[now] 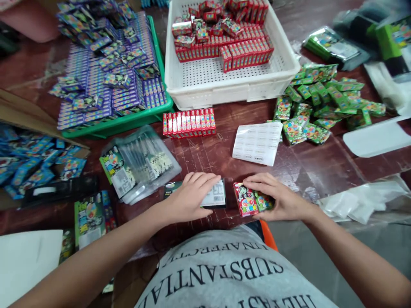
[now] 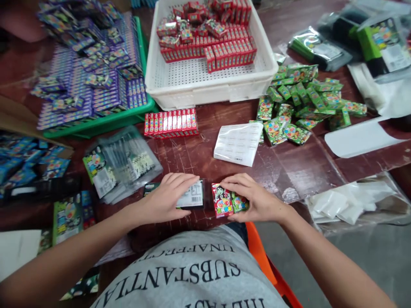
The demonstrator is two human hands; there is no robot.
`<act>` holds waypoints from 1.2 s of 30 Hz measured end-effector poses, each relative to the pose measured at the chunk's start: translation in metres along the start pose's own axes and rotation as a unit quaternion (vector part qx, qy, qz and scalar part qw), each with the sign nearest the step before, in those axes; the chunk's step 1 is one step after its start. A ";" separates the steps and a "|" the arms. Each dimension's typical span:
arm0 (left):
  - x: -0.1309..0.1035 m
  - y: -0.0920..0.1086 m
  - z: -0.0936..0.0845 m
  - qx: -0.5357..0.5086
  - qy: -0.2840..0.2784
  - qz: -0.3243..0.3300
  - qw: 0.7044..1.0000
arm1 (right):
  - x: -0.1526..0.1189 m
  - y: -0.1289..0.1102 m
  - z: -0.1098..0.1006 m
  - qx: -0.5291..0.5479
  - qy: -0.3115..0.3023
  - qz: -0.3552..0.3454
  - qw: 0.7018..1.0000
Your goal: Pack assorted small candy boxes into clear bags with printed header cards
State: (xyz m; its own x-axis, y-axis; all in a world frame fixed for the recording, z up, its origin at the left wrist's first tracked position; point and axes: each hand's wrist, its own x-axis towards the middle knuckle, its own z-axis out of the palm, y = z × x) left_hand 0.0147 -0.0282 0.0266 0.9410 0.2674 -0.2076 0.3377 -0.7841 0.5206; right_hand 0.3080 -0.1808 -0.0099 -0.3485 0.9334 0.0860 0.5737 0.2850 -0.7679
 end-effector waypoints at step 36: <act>0.042 0.030 0.014 -0.091 0.255 -0.153 0.950 | 0.053 -0.015 -0.011 0.076 0.119 0.069 0.988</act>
State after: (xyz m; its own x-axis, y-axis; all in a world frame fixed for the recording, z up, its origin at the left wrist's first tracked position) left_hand 0.0644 -0.0483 0.0216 0.6711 0.7407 0.0312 0.5529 -0.5282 0.6444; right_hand 0.2889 -0.1330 0.0131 -0.0809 0.9911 0.1060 0.4794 0.1320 -0.8676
